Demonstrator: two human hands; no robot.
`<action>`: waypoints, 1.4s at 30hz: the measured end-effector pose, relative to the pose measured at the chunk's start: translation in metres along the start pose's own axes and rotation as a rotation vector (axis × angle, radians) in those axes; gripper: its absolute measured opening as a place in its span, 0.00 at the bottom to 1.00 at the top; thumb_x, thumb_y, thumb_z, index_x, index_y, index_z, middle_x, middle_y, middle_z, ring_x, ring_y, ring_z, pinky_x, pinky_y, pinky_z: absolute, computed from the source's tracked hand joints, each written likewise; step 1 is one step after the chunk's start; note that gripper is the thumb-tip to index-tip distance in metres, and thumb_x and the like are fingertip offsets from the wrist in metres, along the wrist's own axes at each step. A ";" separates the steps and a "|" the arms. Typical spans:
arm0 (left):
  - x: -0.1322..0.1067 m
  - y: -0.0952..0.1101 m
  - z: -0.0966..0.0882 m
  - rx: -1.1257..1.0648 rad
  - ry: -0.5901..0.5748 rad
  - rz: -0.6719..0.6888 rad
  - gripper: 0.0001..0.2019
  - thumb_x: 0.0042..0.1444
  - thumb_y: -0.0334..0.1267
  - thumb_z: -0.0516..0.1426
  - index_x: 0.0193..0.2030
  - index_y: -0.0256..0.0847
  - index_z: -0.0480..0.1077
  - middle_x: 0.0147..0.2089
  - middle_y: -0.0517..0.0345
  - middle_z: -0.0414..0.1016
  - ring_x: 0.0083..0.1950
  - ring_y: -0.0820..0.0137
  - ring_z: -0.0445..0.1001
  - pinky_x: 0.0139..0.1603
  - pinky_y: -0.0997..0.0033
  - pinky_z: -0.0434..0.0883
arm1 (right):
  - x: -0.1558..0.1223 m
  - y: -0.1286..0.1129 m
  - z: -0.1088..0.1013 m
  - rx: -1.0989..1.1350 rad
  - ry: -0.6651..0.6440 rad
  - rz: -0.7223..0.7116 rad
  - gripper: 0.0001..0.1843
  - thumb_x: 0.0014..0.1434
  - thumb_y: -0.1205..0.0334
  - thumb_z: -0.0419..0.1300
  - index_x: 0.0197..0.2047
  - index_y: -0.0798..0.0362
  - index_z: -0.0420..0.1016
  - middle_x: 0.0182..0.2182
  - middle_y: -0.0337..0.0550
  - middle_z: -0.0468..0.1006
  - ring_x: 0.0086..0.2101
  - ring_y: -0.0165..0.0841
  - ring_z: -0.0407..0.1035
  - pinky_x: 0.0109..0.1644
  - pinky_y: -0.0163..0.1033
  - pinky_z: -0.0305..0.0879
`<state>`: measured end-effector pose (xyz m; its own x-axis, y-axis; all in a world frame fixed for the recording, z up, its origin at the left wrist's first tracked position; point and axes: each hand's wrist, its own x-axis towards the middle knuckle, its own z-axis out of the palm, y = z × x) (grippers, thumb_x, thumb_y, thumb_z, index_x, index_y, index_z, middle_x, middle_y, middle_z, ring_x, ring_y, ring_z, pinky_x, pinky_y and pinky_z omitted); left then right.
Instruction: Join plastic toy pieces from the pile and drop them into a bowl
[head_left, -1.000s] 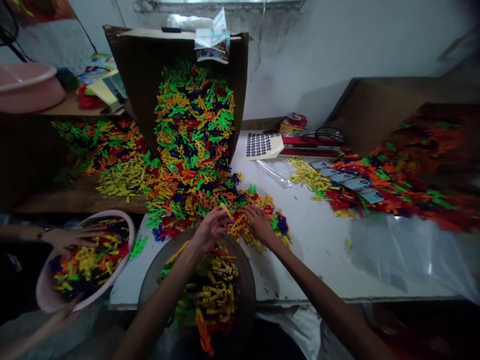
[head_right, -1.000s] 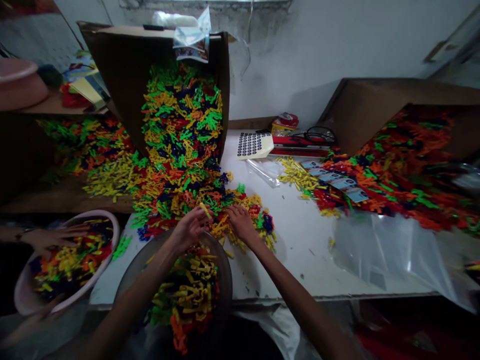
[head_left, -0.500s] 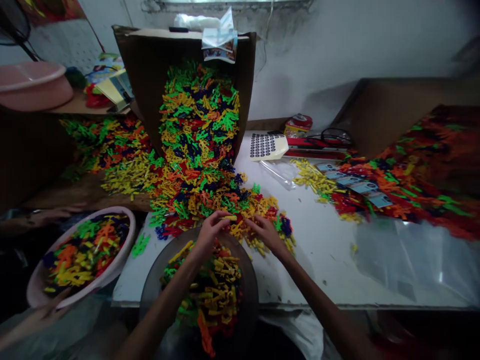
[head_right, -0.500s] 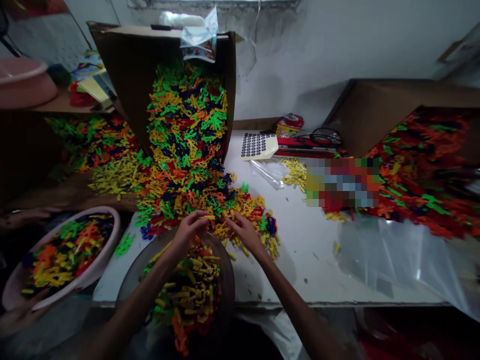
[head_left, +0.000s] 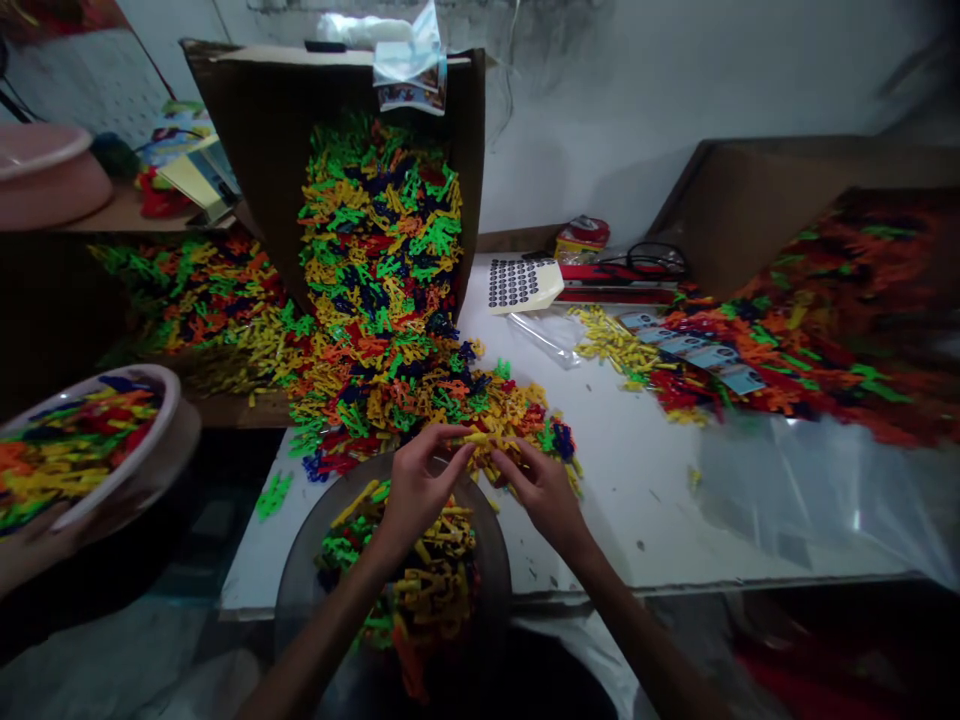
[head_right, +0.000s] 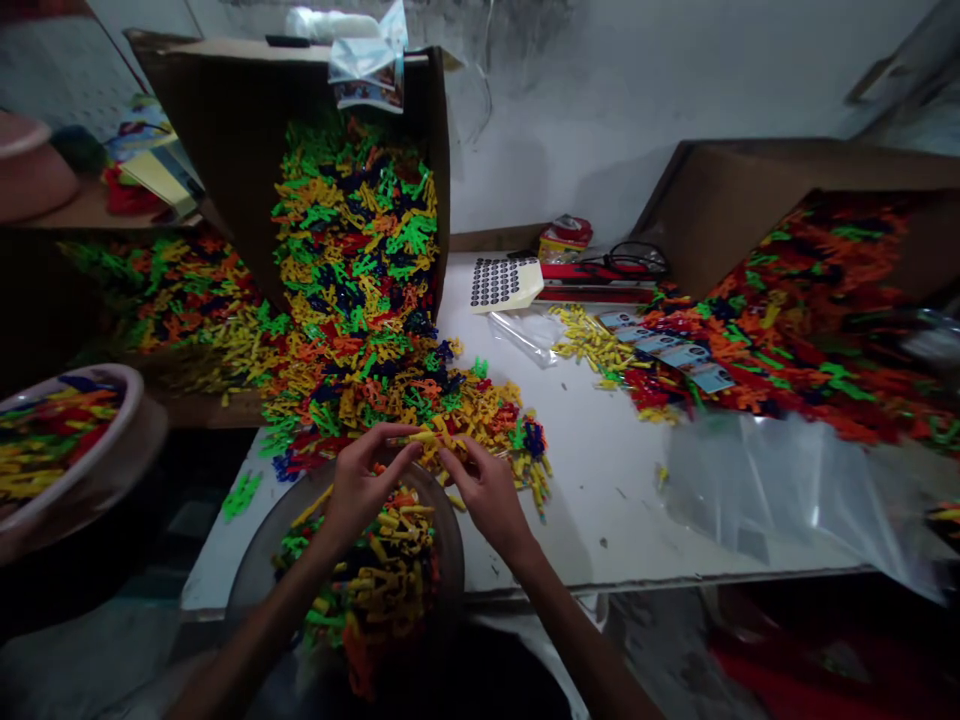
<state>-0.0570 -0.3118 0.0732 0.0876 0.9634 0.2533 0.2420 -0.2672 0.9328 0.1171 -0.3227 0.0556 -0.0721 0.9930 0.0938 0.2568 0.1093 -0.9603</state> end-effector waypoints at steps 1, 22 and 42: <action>0.000 0.001 -0.001 0.023 0.002 0.021 0.10 0.61 0.42 0.60 0.44 0.40 0.75 0.42 0.54 0.80 0.36 0.71 0.78 0.39 0.75 0.73 | -0.001 0.001 0.001 -0.035 0.007 -0.040 0.16 0.65 0.48 0.57 0.43 0.52 0.76 0.34 0.42 0.80 0.30 0.34 0.74 0.34 0.36 0.69; 0.013 0.009 -0.062 0.025 -0.628 -0.362 0.17 0.55 0.52 0.62 0.39 0.39 0.75 0.31 0.58 0.73 0.30 0.70 0.68 0.28 0.76 0.61 | -0.022 0.005 -0.012 -0.022 -0.431 -0.044 0.21 0.62 0.46 0.62 0.55 0.44 0.76 0.50 0.42 0.79 0.48 0.41 0.72 0.55 0.44 0.66; 0.092 -0.106 0.071 1.035 -0.760 -0.019 0.09 0.58 0.32 0.57 0.39 0.32 0.79 0.42 0.32 0.79 0.46 0.53 0.79 0.47 0.60 0.72 | 0.097 0.154 0.004 -0.993 0.007 -0.206 0.13 0.61 0.59 0.61 0.48 0.56 0.73 0.48 0.60 0.73 0.50 0.51 0.63 0.53 0.52 0.61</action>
<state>-0.0059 -0.1961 -0.0206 0.5197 0.8050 -0.2861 0.8535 -0.4746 0.2151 0.1457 -0.2096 -0.0846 -0.2005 0.9505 0.2374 0.9252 0.2634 -0.2732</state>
